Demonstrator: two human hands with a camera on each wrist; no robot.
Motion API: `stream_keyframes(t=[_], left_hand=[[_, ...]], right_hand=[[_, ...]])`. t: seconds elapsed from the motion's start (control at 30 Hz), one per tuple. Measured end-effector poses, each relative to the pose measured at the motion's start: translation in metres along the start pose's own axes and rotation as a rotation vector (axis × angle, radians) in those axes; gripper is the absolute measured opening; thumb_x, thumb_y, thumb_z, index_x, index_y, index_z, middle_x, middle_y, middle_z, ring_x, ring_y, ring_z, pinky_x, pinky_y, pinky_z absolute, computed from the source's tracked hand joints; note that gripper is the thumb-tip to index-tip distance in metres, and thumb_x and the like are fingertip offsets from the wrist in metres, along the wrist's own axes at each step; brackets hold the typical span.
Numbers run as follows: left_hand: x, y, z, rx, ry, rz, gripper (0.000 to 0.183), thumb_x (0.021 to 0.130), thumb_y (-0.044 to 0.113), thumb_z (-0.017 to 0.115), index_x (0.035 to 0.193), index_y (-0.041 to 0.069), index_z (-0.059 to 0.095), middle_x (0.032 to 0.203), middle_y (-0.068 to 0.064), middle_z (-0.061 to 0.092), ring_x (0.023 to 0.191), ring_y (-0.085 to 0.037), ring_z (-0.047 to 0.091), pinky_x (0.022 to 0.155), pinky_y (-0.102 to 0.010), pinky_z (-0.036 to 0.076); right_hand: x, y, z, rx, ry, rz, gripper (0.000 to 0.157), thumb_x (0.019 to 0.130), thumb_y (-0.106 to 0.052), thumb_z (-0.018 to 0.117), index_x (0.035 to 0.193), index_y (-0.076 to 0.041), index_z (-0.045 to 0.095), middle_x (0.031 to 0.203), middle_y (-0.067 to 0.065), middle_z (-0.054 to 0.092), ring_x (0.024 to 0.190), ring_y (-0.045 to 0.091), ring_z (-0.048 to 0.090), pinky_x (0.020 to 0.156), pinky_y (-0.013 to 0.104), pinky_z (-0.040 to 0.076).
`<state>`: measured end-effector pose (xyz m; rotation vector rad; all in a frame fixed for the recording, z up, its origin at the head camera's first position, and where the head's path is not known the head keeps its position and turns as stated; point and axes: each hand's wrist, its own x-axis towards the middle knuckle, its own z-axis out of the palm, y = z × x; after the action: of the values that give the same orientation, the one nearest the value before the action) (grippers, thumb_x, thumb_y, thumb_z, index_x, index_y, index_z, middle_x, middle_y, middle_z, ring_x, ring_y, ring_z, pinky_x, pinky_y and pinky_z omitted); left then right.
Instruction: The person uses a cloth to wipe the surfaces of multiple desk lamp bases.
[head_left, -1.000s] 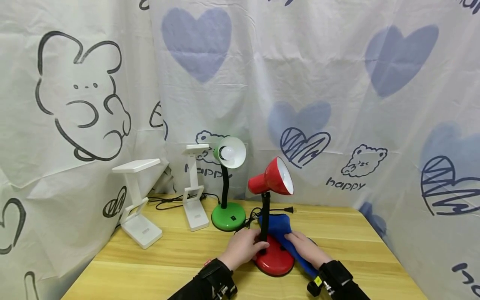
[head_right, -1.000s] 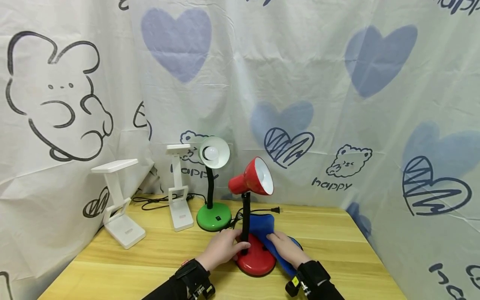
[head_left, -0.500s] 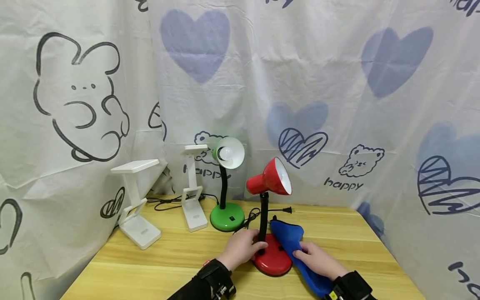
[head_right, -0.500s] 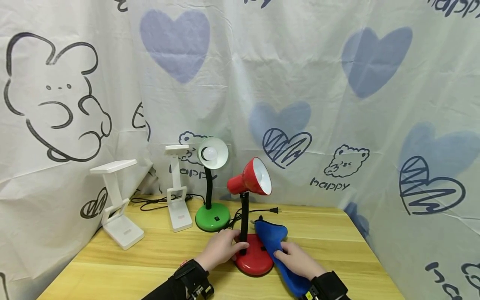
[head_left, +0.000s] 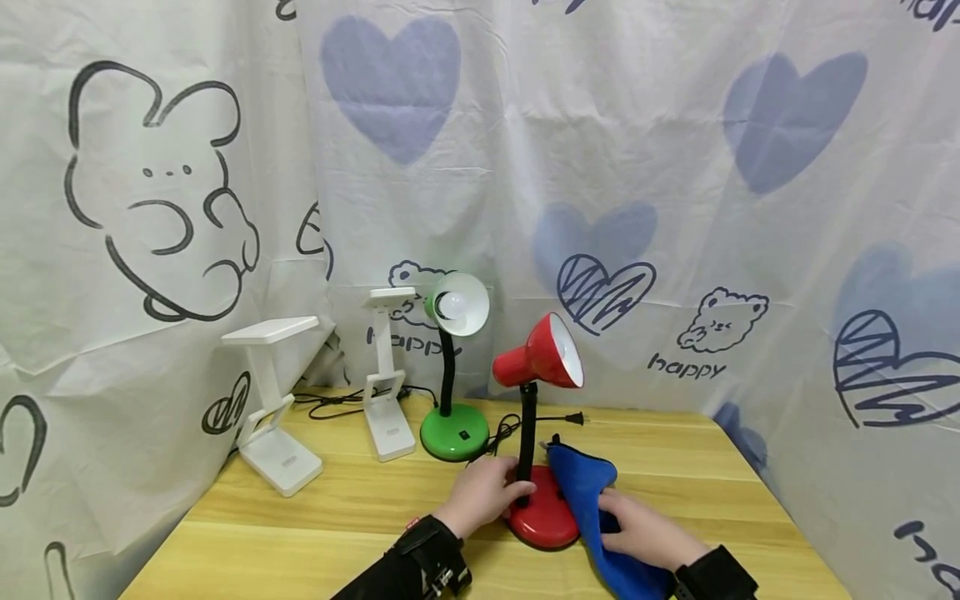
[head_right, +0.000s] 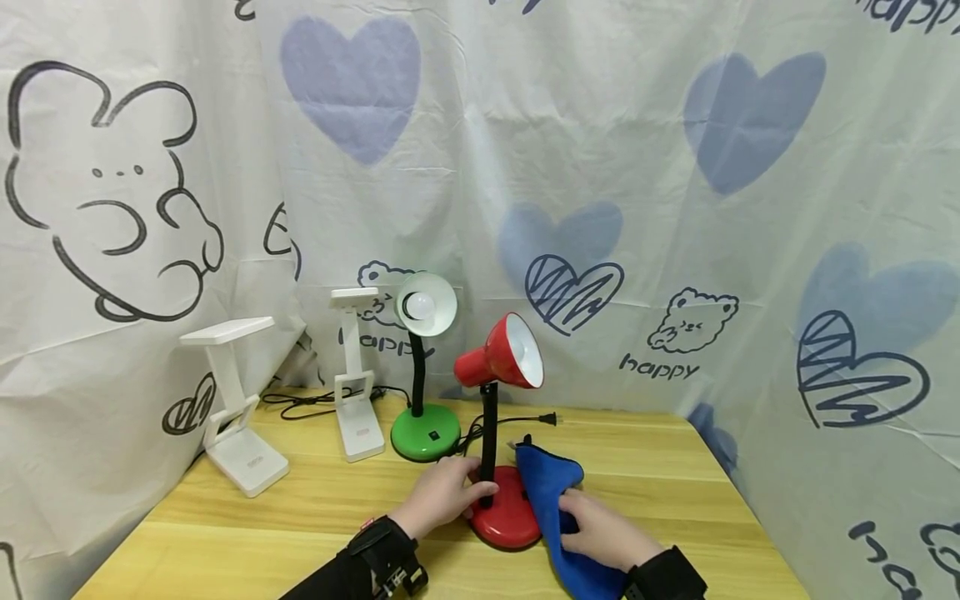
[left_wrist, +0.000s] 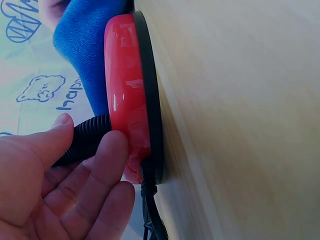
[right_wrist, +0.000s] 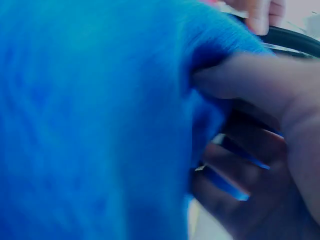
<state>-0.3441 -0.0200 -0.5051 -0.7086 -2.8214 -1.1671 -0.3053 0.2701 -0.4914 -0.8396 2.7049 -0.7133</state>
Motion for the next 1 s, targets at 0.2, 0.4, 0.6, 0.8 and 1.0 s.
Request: stream_keyframes(t=[0.2,0.4,0.6,0.8,1.0], left_hand=[[0.001,-0.004,0.000,0.050,0.042,0.048,0.023,0.089,0.047,0.068,0.081,0.028,0.061,0.062,0.012,0.057,0.051,-0.002,0.053,0.051,-0.023,0.039],[0.001,-0.005,0.000,-0.018,0.011,0.042,0.023,0.089,0.048,0.068,0.082,0.027,0.062,0.064,0.010,0.061,0.053,-0.004,0.058,0.054,-0.022,0.042],[0.003,-0.007,-0.001,-0.077,-0.014,0.046,0.022,0.090,0.047,0.067,0.082,0.026,0.063,0.066,0.006,0.065,0.052,-0.007,0.061,0.053,-0.023,0.045],[0.005,-0.008,-0.002,0.056,0.034,0.077,0.022,0.091,0.046,0.066,0.081,0.026,0.064,0.064,0.014,0.058,0.054,-0.002,0.051,0.052,-0.022,0.040],[0.005,-0.005,-0.005,0.124,0.067,0.087,0.021,0.092,0.038,0.067,0.079,0.022,0.065,0.061,0.014,0.054,0.052,-0.004,0.048,0.050,-0.022,0.038]], right_hand=[[0.011,-0.001,0.010,-0.208,0.156,-0.002,0.051,0.089,-0.033,0.073,0.136,-0.026,0.054,0.146,0.007,0.048,0.131,0.028,0.052,0.101,0.046,0.047],[0.015,-0.005,0.013,-0.252,0.182,-0.076,0.032,0.086,-0.029,0.076,0.111,-0.036,0.058,0.112,-0.010,0.057,0.099,0.009,0.057,0.081,0.028,0.052],[0.025,-0.025,0.022,-0.297,0.157,-0.089,0.028,0.084,-0.053,0.071,0.098,-0.034,0.056,0.093,-0.016,0.053,0.076,0.000,0.050,0.066,0.023,0.044],[0.043,-0.050,0.036,-0.435,0.192,-0.119,0.042,0.081,-0.073,0.060,0.097,-0.034,0.054,0.088,-0.019,0.053,0.074,-0.001,0.050,0.062,0.025,0.044],[0.058,-0.067,0.049,-0.395,0.288,-0.029,0.040,0.080,-0.068,0.065,0.079,-0.032,0.049,0.068,-0.016,0.044,0.057,0.001,0.041,0.052,0.022,0.031]])
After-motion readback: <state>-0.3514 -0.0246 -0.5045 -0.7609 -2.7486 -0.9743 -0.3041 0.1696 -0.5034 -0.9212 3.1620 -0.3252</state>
